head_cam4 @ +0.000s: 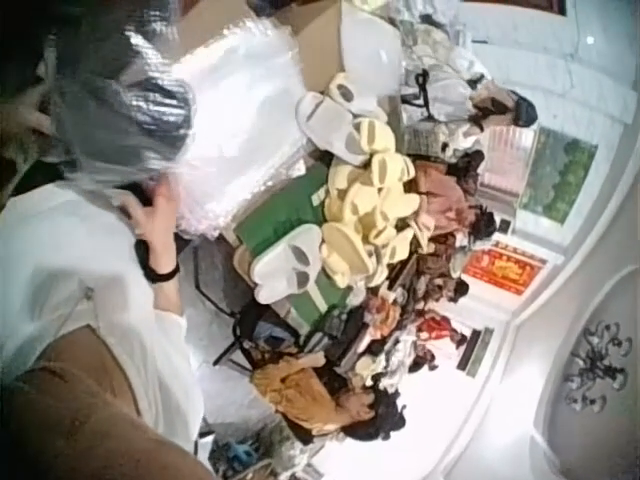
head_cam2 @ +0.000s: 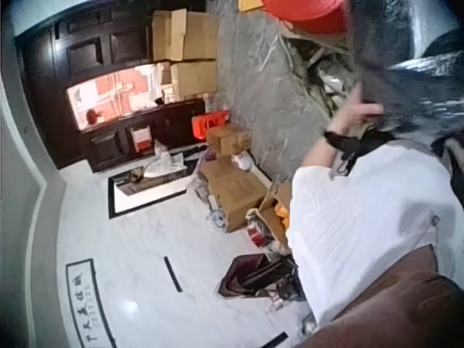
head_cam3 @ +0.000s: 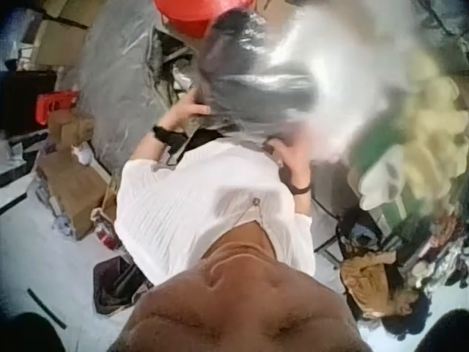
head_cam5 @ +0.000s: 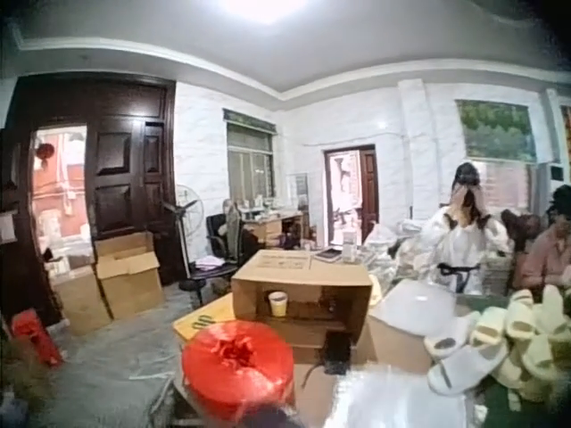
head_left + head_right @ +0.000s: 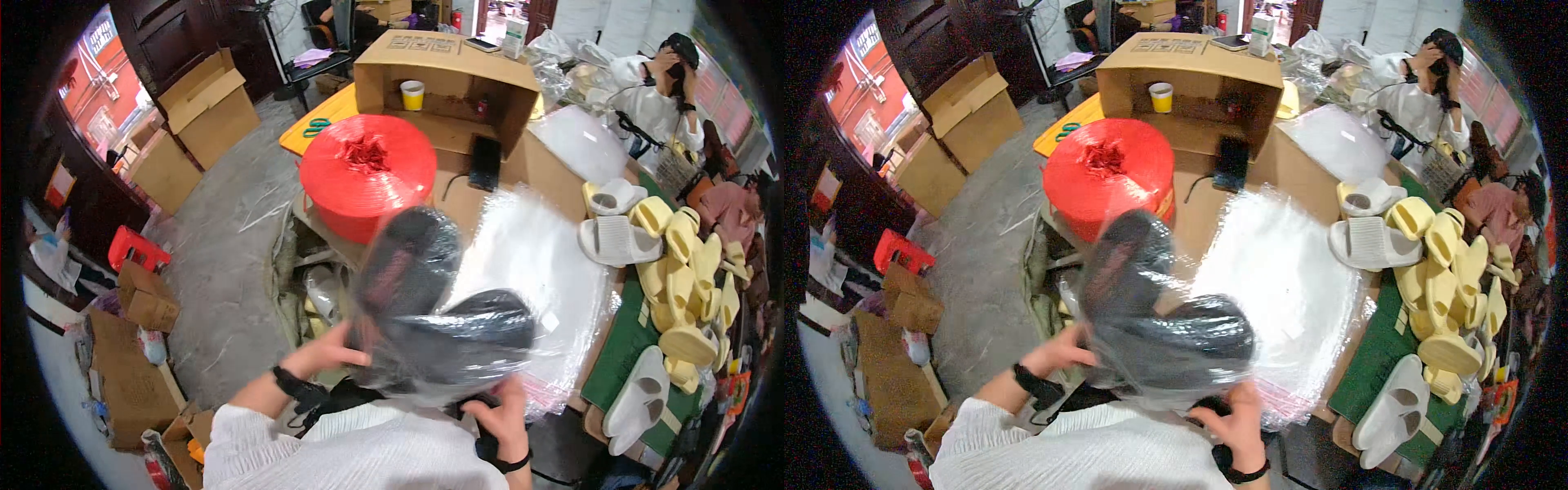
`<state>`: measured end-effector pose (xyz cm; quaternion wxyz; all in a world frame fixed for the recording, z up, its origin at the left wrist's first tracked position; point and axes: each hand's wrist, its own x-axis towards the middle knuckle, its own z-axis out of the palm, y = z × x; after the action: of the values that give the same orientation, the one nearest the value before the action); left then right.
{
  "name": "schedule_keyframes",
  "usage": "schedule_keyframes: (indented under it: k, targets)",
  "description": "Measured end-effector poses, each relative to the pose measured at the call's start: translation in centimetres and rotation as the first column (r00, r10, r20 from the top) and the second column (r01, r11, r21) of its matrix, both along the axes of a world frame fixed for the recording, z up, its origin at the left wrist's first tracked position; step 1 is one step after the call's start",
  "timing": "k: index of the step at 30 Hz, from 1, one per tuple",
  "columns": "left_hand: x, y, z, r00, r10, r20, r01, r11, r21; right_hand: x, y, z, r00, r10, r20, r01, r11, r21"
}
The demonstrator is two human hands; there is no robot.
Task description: Packaging and sorting sandals into plastic bags in a manufacturing facility.
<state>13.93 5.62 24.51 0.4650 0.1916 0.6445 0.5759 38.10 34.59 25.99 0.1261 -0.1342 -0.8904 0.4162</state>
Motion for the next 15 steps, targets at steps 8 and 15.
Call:
schedule_keyframes:
  k: [8, 15]
  targets:
    - [-3.2, -21.1, -3.2, 0.77, 0.546, 0.331, -0.477, 0.836, -0.269, -0.7, 4.1, -2.2, 0.879, -0.404, -0.254, 0.361, 0.911, -0.198]
    - [-7.7, -18.1, -15.1, 0.638, 0.708, 0.305, -0.646, 0.707, -0.29, -1.1, 3.8, -4.1, 0.851, -0.516, -0.094, 0.412, 0.769, -0.489]
